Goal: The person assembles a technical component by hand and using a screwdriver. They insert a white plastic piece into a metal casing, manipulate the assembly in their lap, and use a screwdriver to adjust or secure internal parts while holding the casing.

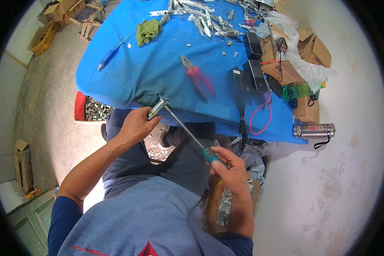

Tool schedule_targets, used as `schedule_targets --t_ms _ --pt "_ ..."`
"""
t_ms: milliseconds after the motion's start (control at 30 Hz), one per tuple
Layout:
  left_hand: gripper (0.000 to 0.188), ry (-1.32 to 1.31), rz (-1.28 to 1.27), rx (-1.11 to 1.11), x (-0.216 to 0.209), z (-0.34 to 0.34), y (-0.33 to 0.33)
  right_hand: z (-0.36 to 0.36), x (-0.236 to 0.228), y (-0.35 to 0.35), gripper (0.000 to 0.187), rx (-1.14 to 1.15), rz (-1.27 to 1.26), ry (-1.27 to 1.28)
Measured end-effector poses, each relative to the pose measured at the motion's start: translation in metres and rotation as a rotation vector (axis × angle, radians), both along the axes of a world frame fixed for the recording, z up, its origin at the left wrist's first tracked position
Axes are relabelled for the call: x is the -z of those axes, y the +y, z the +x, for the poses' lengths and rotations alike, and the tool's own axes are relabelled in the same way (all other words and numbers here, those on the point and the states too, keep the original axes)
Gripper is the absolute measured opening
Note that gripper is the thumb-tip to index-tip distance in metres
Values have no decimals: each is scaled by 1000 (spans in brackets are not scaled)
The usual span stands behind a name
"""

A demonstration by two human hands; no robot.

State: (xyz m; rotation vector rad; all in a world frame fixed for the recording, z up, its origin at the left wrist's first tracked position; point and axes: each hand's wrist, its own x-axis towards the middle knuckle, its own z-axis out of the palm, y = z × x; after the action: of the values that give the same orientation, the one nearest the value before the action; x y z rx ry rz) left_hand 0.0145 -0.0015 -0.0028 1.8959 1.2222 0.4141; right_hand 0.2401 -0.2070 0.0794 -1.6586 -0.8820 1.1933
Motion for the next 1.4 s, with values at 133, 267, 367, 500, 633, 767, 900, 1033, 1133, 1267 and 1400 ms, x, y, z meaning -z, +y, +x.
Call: schedule_targets --t_ms 133,267,367,500,633,767,900,1033,1133,1267,1400 --pt "36 22 -29 -5 -1 1 0 -3 -2 3 43 14 -6 -8" --pt "36 51 -87 6 -8 1 0 -4 -1 1 43 24 -35 -8" --pt "37 4 -33 1 -4 0 -2 -4 4 -3 43 31 -32 1" --pt "37 1 35 -4 0 1 -4 -6 3 -4 42 34 -39 12" --pt "36 -6 2 -6 0 1 -4 -8 3 -4 42 50 -29 18" --pt "37 7 4 0 0 1 -4 -8 5 -4 42 54 -24 34" --pt "37 7 13 -6 0 2 -6 -7 5 -5 41 52 -37 37" --pt "37 -2 -10 -1 1 3 -7 -7 7 -7 40 72 -24 58" --pt "38 -22 -57 12 1 3 -5 -8 8 -7 40 77 -24 65" --pt "38 -120 -165 18 5 2 -3 -9 4 -5 39 76 -36 49" --pt "36 -252 -308 1 14 0 -2 -13 0 -2 37 96 -58 35"
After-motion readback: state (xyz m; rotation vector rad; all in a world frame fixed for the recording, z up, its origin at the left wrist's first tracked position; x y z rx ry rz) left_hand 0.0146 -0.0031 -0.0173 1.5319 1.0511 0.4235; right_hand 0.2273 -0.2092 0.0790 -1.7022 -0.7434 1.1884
